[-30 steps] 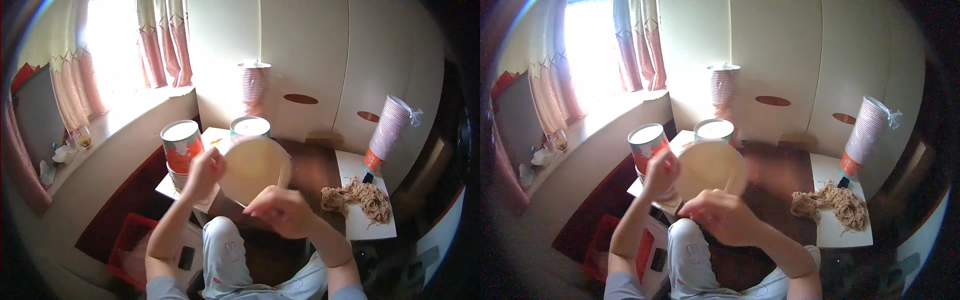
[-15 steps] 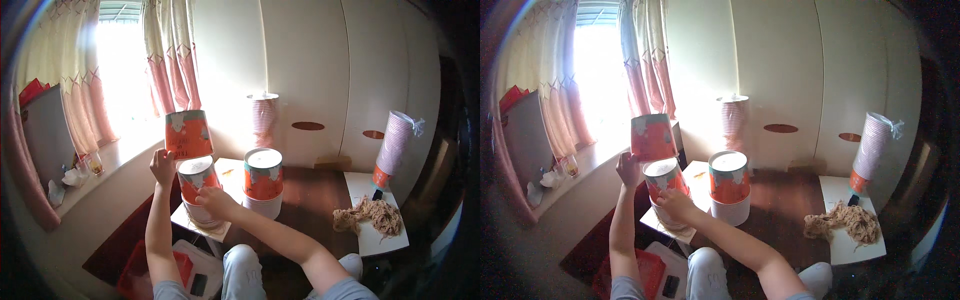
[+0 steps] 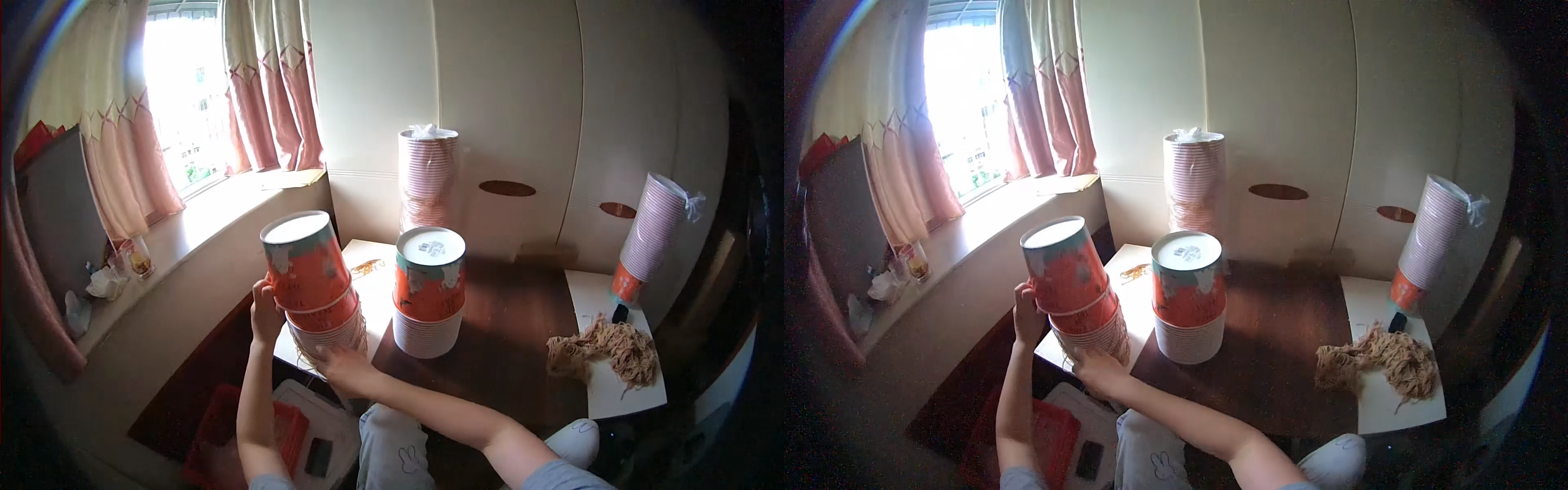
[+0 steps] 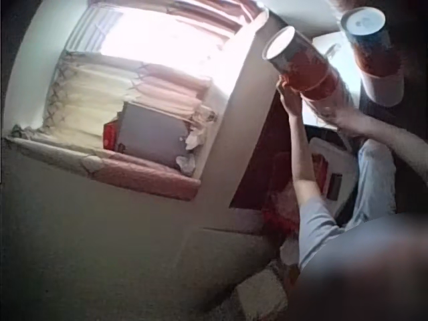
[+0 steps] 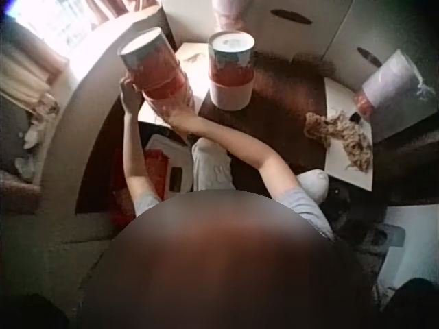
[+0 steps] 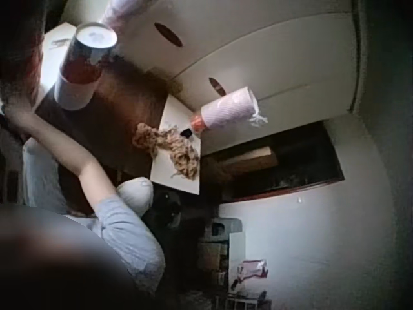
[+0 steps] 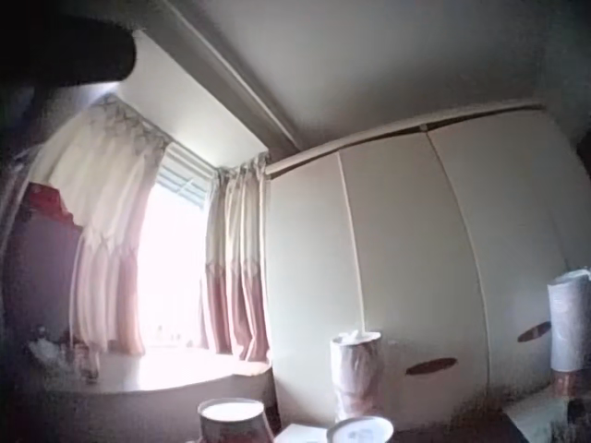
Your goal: Thread handles onto paper containers by inserting string through pre-cut holes.
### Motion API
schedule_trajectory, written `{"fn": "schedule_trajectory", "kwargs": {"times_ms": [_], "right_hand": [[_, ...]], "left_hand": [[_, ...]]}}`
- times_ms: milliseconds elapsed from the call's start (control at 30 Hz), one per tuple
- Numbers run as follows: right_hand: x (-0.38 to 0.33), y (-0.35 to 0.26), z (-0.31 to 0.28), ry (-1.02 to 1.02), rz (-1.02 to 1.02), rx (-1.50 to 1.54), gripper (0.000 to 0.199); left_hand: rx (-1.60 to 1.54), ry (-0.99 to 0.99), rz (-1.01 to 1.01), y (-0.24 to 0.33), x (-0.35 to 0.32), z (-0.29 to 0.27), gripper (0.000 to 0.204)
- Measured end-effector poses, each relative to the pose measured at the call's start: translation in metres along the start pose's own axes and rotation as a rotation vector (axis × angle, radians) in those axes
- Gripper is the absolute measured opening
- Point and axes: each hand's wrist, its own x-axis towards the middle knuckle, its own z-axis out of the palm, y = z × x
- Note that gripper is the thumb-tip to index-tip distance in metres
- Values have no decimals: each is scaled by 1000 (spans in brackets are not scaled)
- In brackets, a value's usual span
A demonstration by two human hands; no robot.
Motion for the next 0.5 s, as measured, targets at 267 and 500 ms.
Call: {"fn": "schedule_trajectory", "kwargs": {"times_ms": [267,500], "right_hand": [[-72,-11,-61,-131,-122,922,23],[-168,-48,-246,359,-517,1320,27]], "left_hand": [[117,48,-14,13,-47,4,33],[59,21,312,155,23,17,31]]}}
